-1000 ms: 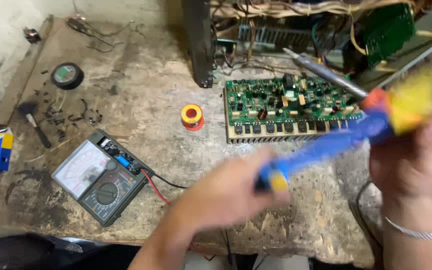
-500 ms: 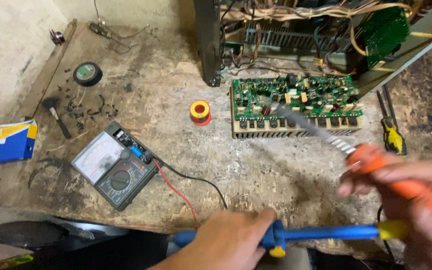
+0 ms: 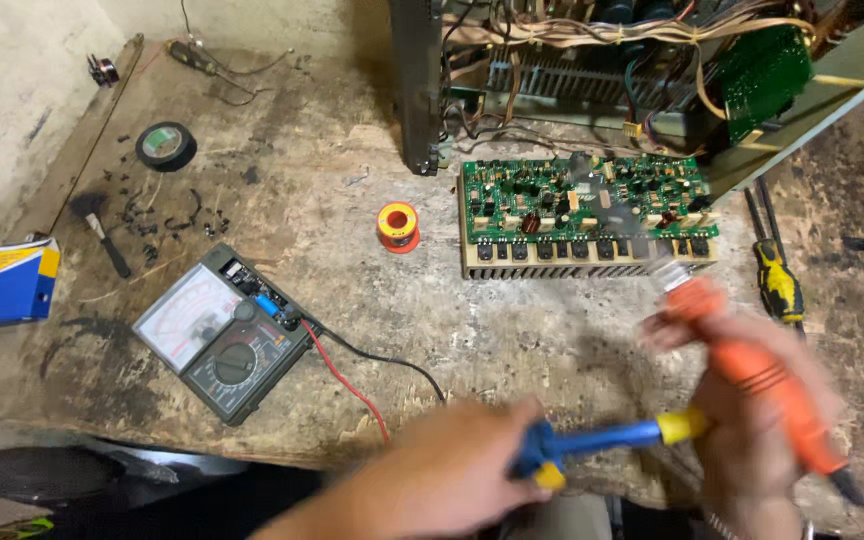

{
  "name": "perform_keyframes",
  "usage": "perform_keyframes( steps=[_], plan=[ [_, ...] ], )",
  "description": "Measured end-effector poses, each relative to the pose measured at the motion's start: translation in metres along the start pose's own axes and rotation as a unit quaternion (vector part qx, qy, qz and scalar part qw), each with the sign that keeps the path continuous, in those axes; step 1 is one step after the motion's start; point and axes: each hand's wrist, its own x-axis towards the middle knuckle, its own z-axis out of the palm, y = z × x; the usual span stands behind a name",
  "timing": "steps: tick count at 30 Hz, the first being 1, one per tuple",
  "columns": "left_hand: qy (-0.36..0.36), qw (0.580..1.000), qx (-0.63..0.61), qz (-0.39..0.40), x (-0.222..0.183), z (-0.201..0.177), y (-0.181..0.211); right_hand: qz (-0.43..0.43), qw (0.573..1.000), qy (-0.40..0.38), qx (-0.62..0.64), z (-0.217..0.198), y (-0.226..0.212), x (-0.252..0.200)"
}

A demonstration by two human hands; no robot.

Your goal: The person uses a soldering iron and a desoldering pump to work on a circuit board, then uses pliers to manipulate components on the board.

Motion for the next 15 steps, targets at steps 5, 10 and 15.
perform_keyframes(
  steps=[5, 10, 15],
  plan=[
    [0.288, 0.915, -0.276, 0.057, -0.007, -0.071, -0.006, -0.103, 0.985, 0.097, -0.097, 0.009, 0.022, 0.001],
    [0.605, 0.53, -0.433, 0.408, 0.064, -0.097, -0.029, -0.105, 0.988, 0.043, -0.106, 0.028, 0.028, -0.017],
    [0.633, 0.445, -0.482, 0.411, 0.107, -0.097, -0.046, -0.055, 0.978, -0.051, -0.197, 0.028, 0.02, -0.019]
  ],
)
